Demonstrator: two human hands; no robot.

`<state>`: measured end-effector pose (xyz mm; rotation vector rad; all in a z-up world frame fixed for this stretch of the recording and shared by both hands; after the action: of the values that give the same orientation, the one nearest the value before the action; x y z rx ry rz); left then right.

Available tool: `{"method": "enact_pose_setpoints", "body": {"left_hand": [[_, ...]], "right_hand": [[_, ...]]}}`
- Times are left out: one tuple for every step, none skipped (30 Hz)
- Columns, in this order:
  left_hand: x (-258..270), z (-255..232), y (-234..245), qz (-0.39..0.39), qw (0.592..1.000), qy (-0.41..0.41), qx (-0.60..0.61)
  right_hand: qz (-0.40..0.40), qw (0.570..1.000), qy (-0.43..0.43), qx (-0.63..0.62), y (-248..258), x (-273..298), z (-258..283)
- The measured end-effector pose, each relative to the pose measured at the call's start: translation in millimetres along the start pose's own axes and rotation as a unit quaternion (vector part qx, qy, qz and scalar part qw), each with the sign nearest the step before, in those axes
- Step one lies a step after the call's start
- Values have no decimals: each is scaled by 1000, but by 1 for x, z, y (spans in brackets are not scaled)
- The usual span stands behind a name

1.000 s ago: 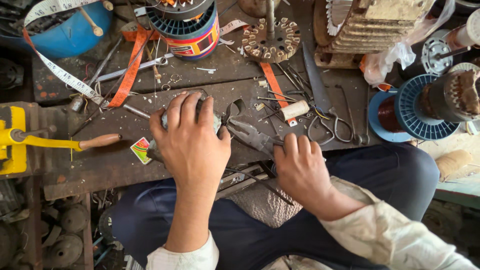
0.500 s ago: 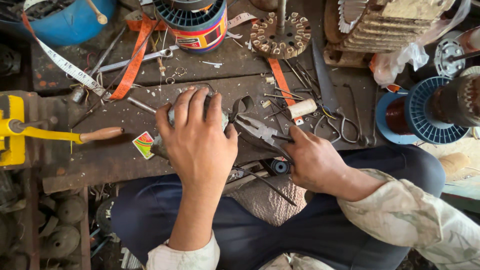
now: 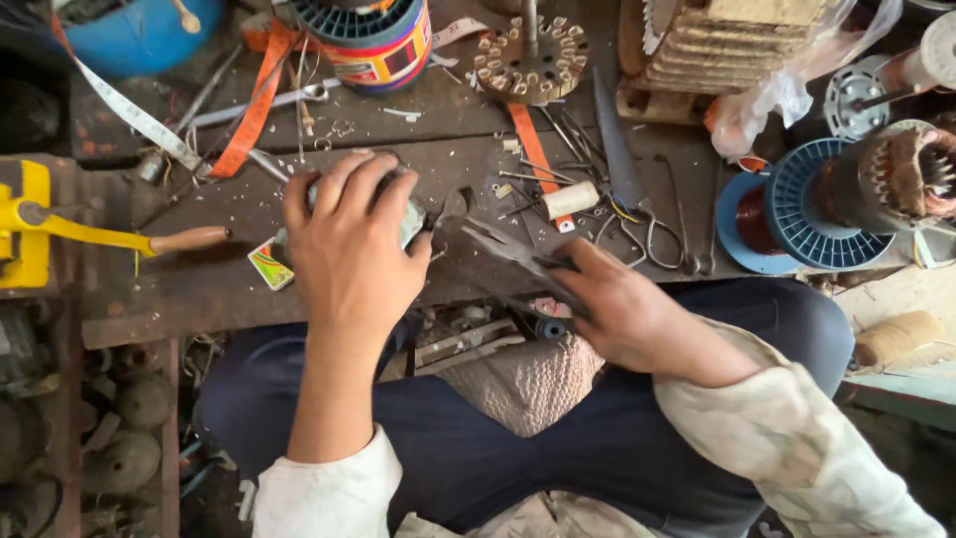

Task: The person works on a cylindrical electrical motor component, using pliers to strip and adjust wires, then twists and connects the wires by hand. The person handles the motor and wires directly, occasionally repositioning the component on the workbench.

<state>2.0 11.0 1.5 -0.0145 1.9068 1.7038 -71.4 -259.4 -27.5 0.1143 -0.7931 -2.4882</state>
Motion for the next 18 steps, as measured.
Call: {"method": "enact_pose_setpoints", "body": {"left_hand": [[-2, 3, 2, 7, 1000, -24, 12], [-4, 6, 5, 15, 999, -47, 23], [-4, 8, 7, 25, 997, -68, 37], [-7, 10, 9, 36, 994, -89, 54], [-10, 14, 11, 48, 990, -108, 70], [-11, 14, 13, 60, 986, -127, 86], [-12, 13, 14, 64, 986, -138, 70], [-14, 11, 16, 68, 985, -149, 54], [-15, 10, 18, 70, 984, -158, 37], [-13, 8, 22, 65, 987, -148, 11], [-7, 4, 25, 60, 989, -135, -14], [-1, -1, 27, 55, 990, -123, -40], [5, -4, 27, 50, 993, -99, -43], [11, -7, 26, 46, 995, -75, -47], [17, -9, 24, 40, 997, -50, -52], [23, -12, 22, 28, 997, -40, -66], [28, -14, 19, 14, 996, -30, -78], [33, -17, 18, 1, 996, -21, -91]], "right_hand": [[-9, 1000, 6, -18, 13, 7, 0], [-17, 999, 12, -36, 26, 14, 0], [-22, 998, 14, -54, 34, 19, -2], [-68, 997, -11, -16, 37, 19, -5], [-111, 993, -36, 20, 38, 19, -9], [-154, 985, -60, 56, 40, 18, -13], [-185, 977, -59, 90, 39, 17, -17], [-217, 967, -59, 123, 39, 14, -21], [-246, 955, -57, 158, 40, 10, -25], [-241, 951, -72, 180, 43, 7, -29], [-235, 947, -86, 202, 47, 2, -33], [-230, 942, -100, 224, 52, -4, -38], [-214, 943, -75, 243, 56, -9, -42], [-199, 943, -51, 262, 63, -14, -48], [-184, 942, -23, 280, 69, -21, -52], [-157, 944, -23, 289, 74, -27, -57], [-130, 945, -22, 298, 79, -32, -61], [-104, 946, -22, 308, 81, -37, -64]]}}
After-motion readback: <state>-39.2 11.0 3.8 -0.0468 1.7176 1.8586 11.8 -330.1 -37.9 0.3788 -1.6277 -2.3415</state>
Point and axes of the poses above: each hand's wrist, its own x-axis away from the middle knuckle, its own y-axis out of the back of the hand, z = x × y, the point moved 1 cm from there along -x, towards the middle knuckle, and after that the axes turned 13 degrees about -x, right-handed, at the moved point
